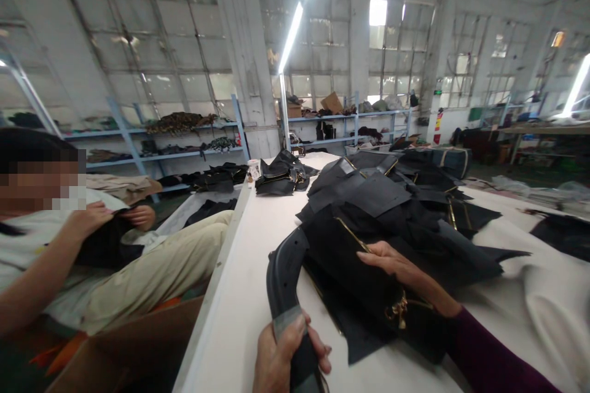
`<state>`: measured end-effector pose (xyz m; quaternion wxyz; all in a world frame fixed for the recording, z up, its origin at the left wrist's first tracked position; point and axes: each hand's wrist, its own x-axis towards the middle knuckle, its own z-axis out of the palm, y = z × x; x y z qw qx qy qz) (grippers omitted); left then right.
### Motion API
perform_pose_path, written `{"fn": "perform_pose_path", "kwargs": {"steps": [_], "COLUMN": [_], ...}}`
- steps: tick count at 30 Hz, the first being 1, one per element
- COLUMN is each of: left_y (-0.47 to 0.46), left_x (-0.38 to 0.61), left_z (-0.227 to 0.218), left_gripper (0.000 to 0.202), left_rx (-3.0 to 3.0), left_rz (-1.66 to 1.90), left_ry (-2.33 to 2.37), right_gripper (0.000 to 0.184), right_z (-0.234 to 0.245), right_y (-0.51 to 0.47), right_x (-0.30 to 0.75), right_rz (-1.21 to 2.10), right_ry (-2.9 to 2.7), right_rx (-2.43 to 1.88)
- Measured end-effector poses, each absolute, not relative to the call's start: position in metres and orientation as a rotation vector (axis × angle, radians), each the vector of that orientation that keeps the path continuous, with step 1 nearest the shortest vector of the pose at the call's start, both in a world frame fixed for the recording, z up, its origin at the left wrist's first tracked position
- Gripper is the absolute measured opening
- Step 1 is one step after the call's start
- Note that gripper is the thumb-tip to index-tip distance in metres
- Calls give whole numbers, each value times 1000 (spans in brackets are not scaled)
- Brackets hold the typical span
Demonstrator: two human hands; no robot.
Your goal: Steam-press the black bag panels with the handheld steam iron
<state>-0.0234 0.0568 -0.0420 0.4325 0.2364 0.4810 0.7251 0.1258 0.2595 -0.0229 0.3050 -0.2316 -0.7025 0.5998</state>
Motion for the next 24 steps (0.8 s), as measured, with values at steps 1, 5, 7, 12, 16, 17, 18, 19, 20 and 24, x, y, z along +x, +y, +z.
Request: {"fn": "perform_pose_path", "kwargs": {"steps": [1, 5, 7, 12, 16, 17, 18, 19, 20, 24], "left_y": [57, 56, 57, 59, 59, 59, 59, 59, 59, 59], "left_x": [-23, -23, -23, -24, -24, -24, -24, -24, -24, -24], "left_z": [-41, -38, -38, -43, -43, -43, -42, -42, -42, -43], "left_gripper": [28, 27, 28, 28, 29, 30, 31, 32, 32, 31], "left_rx": [592, 585, 554, 523, 523, 524, 525, 526, 528, 528], "left_rz": [1807, 1786, 1769, 1729, 1721, 1722, 1722, 1720, 1718, 1709], "left_ry": [1204, 1216, 1210, 1228, 1233, 1234, 1234, 1234, 1232, 1219], "right_gripper": [26, 29, 32, 35, 32, 29, 27, 24, 23, 26], "right_z": [-24, -25, -24, -30, -60, -68, -76, -81, -84, -75], "right_y": [259, 260, 265, 280, 272, 267, 262, 257, 252, 245], "right_x": [123, 121, 126, 129, 104, 97, 92, 89, 87, 95], "right_rz": [1607, 1460, 1320, 1026, 1265, 1338, 1396, 1430, 1441, 1298], "right_ry": [-1844, -1636, -1509, -1326, -1622, -1732, -1838, -1933, -2012, -2164], "right_rx": [-613, -679, -740, -892, -905, -879, -845, -809, -776, -706]}}
